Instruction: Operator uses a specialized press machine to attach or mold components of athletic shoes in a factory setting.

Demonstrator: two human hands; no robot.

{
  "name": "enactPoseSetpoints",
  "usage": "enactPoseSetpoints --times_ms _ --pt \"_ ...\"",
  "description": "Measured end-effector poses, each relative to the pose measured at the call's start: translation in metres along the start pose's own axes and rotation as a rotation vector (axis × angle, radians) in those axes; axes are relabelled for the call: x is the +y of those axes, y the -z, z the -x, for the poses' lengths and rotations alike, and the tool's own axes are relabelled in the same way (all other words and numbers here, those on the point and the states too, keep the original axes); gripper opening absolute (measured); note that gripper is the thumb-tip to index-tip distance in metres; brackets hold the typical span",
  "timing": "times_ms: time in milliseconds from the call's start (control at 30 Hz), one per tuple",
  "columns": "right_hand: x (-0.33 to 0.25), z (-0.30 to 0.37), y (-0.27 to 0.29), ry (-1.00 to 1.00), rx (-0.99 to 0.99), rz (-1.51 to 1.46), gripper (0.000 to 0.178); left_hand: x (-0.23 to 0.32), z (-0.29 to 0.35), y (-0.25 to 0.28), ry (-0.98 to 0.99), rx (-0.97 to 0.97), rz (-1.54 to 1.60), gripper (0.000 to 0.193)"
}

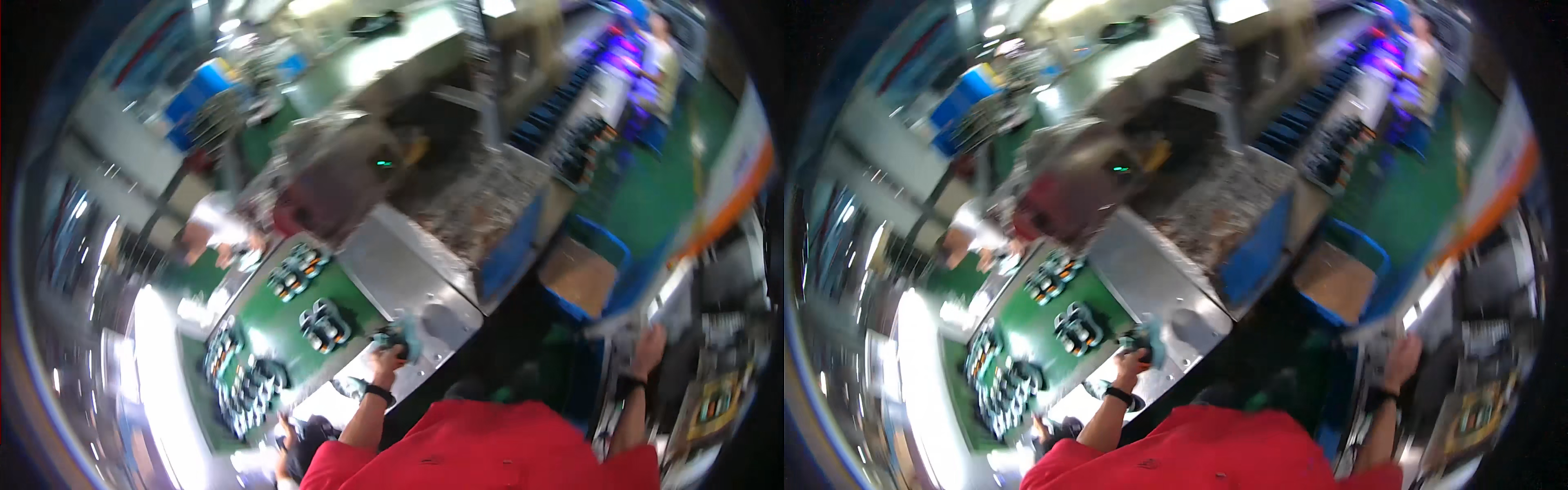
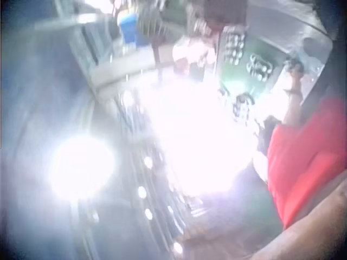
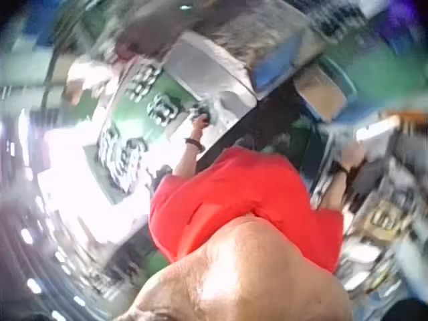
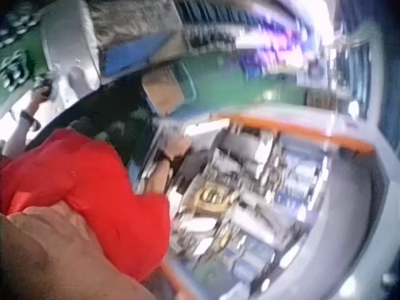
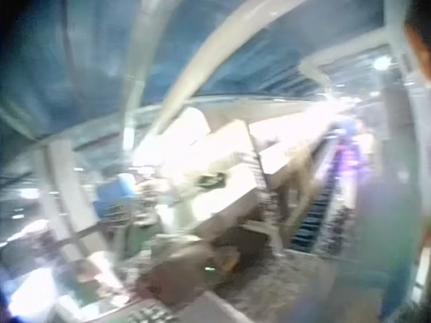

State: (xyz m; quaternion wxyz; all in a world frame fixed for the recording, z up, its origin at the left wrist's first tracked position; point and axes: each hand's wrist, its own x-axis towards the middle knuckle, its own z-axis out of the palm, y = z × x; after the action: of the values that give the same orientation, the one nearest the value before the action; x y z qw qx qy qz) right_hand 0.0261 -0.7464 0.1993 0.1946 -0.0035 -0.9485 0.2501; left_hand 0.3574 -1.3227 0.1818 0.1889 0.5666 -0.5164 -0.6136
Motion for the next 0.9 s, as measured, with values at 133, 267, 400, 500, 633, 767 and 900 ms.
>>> enactPoseSetpoints --times_ms 133,267,400,500,633,767,900 --pt "0.023 0.05 -0.009 -0.402 0.04 -0.127 0.027 -0.009 -0.091 0.04 0.068 0.084 0.135 0.028" --pt "0.009 0.07 -0.026 -0.567 0.165 0.203 0.021 -0.048 -0.195 0.103 0.047 0.328 -0.186 0.038" --pt "0.063 0.116 0.028 -0.607 0.312 0.356 0.016 -0.038 -0.152 0.018 -0.014 0.235 -0.514 0.037" --pt "0.053 0.101 0.012 -0.58 0.292 0.338 0.014 -0.05 -0.187 0.02 0.11 0.265 -0.582 0.034" --pt "0.05 0.087 -0.018 -0.523 0.199 0.401 0.017 -0.064 -0.213 0.037 0.077 0.174 -0.506 0.036" --pt "0.113 0.112 -0.045 -0.235 0.139 0.124 0.028 -0.059 -0.19 0.029 0.017 0.22 -0.373 0.037" --pt "0.01 0.041 0.022 -0.233 0.244 0.318 0.024 0.022 -0.12 -0.046 0.135 0.341 -0.775 0.061"
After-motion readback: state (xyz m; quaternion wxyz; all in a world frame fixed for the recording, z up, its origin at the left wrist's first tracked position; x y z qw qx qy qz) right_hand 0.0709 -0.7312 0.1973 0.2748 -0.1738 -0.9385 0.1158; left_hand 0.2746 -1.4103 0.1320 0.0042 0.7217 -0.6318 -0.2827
